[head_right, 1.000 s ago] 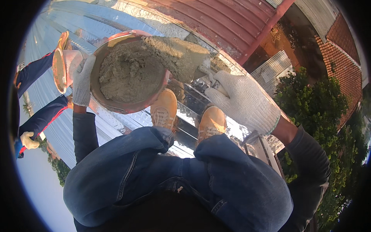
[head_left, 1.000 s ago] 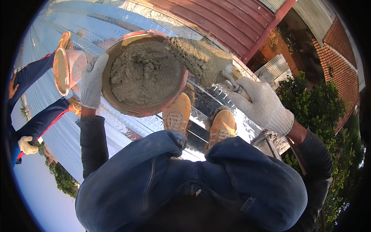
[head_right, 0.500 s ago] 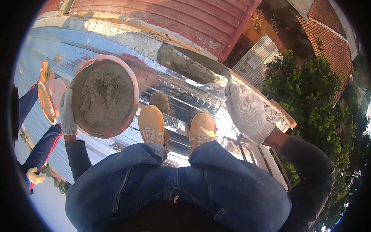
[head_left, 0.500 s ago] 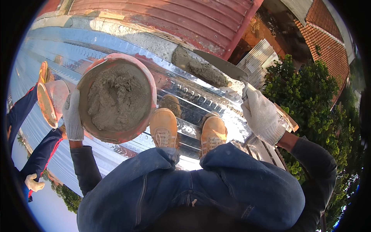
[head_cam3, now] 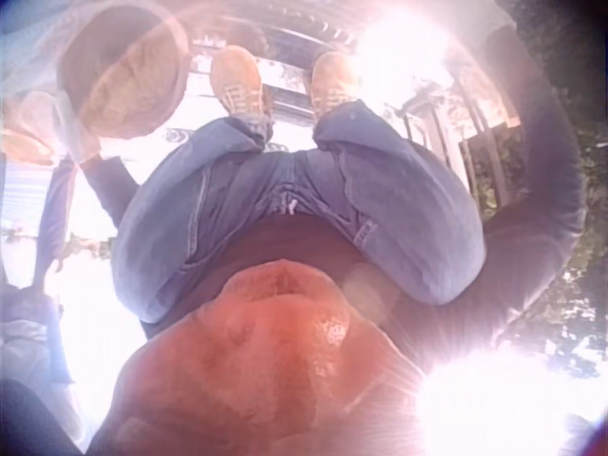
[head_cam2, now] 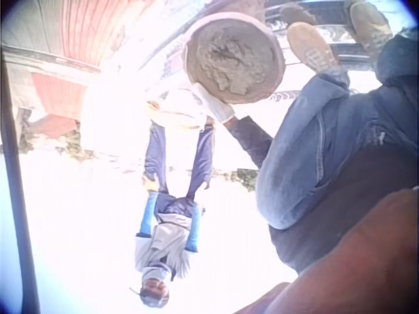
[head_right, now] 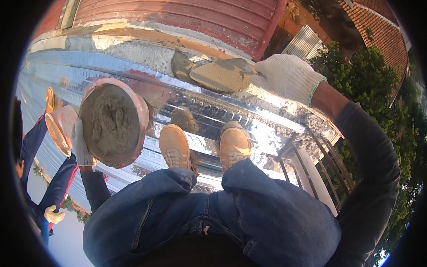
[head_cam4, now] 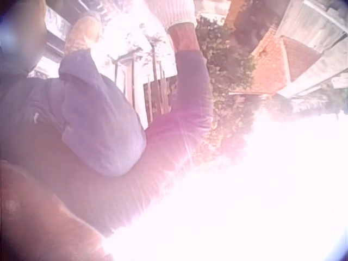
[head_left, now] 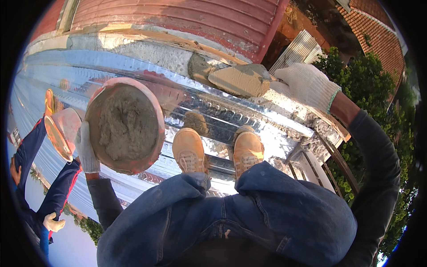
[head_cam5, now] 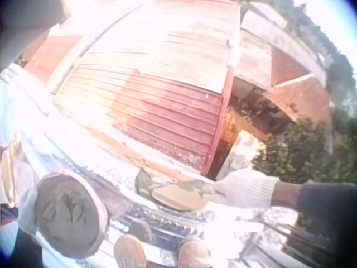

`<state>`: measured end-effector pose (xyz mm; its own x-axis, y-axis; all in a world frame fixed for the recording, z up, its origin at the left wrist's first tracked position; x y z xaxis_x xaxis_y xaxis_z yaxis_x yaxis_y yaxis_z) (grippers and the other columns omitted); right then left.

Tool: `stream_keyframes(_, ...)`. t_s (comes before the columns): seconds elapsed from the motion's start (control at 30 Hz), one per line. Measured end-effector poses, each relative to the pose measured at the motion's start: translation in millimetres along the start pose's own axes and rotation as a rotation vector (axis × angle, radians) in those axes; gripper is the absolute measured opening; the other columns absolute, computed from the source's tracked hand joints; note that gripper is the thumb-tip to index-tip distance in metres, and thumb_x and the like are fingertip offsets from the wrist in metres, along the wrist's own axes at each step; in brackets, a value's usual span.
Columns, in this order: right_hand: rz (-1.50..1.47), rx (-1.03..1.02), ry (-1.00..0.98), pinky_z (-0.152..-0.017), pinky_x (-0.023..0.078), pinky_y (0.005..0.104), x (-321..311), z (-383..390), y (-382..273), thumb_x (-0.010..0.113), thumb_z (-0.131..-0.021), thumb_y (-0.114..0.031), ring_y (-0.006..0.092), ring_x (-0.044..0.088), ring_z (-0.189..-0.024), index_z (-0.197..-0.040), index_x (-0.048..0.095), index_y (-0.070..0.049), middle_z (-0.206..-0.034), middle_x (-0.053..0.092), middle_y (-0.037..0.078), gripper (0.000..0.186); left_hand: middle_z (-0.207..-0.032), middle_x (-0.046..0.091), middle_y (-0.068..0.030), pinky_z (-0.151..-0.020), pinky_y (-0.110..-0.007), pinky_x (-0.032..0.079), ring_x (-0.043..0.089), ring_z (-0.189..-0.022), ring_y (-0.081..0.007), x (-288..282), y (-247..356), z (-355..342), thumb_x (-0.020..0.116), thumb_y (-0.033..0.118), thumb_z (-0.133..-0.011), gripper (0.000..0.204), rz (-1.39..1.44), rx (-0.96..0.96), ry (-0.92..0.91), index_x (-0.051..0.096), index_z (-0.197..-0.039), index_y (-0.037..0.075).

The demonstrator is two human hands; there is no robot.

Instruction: The person scoops wet cement from a bucket with a trowel and spreads it along the edge of a corrugated metal roof. The person repeatedly smooths the cement along the roof ridge while standing on a metal scaffold.

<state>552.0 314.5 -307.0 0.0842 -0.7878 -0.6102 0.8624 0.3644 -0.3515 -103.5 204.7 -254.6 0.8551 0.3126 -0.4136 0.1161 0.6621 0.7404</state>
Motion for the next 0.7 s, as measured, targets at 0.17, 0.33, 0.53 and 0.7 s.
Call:
stream_keyframes(0.17,0.06,0.063,-0.081,-0.077,0.065,0.0533,18.4,13.1,10.9,0.06,-0.114,-0.047,0.0403,0.079,-0.083,-0.107,0.078,-0.005,-0.087,0.077,0.019,0.046,-0.124,0.074,-0.0026,-0.091,-0.032,0.059,0.069,-0.107,-0.0137,-6.2,-2.4,2.2,0.065,0.042,-0.118,0.043,-0.029,-0.011,0.016,0.073,-0.136,0.003)
stream_keyframes(0.33,0.11,0.072,-0.033,-0.074,0.064,0.0532,36.1,32.3,19.0,0.062,-0.112,-0.042,0.0388,0.079,-0.08,-0.103,0.075,-0.006,-0.081,0.075,0.017,0.039,-0.131,0.074,-0.0049,-0.096,-0.034,0.06,0.071,-0.112,-0.0157,-9.6,-10.3,-3.0,0.066,0.044,-0.118,0.049,-0.022,-0.047,-0.034,0.07,-0.143,0.003)
stream_keyframes(0.53,0.121,0.075,0.019,-0.069,0.064,0.0502,54.9,58.3,30.4,0.063,-0.111,-0.039,0.0369,0.078,-0.075,-0.101,0.075,-0.006,-0.081,0.075,0.016,0.036,-0.136,0.074,-0.0069,-0.1,-0.035,0.06,0.072,-0.118,-0.0173,-10.7,-12.4,-5.3,0.067,0.045,-0.117,0.054,-0.007,-0.049,-0.054,0.069,-0.147,0.001)
stream_keyframes(0.7,0.131,0.154,-0.082,-0.07,0.062,0.0517,73.5,70.7,45.4,0.064,-0.113,-0.043,0.0362,0.076,-0.075,-0.103,0.073,-0.006,-0.083,0.073,0.014,0.04,-0.123,0.075,-0.0024,-0.093,-0.033,0.06,0.071,-0.108,-0.0139,-6.6,-7.1,-3.1,0.068,0.041,-0.117,0.043,0.011,-0.017,-0.021,0.074,-0.137,0.003)
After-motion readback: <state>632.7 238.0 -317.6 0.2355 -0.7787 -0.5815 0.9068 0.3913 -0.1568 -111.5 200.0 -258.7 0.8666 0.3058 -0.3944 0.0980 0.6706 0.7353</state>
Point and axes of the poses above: each hand's wrist, its own z-axis away from the middle knuckle, its own x-axis out of the palm, y = z × x, the point moved 9 cm from there along -z, towards the middle knuckle
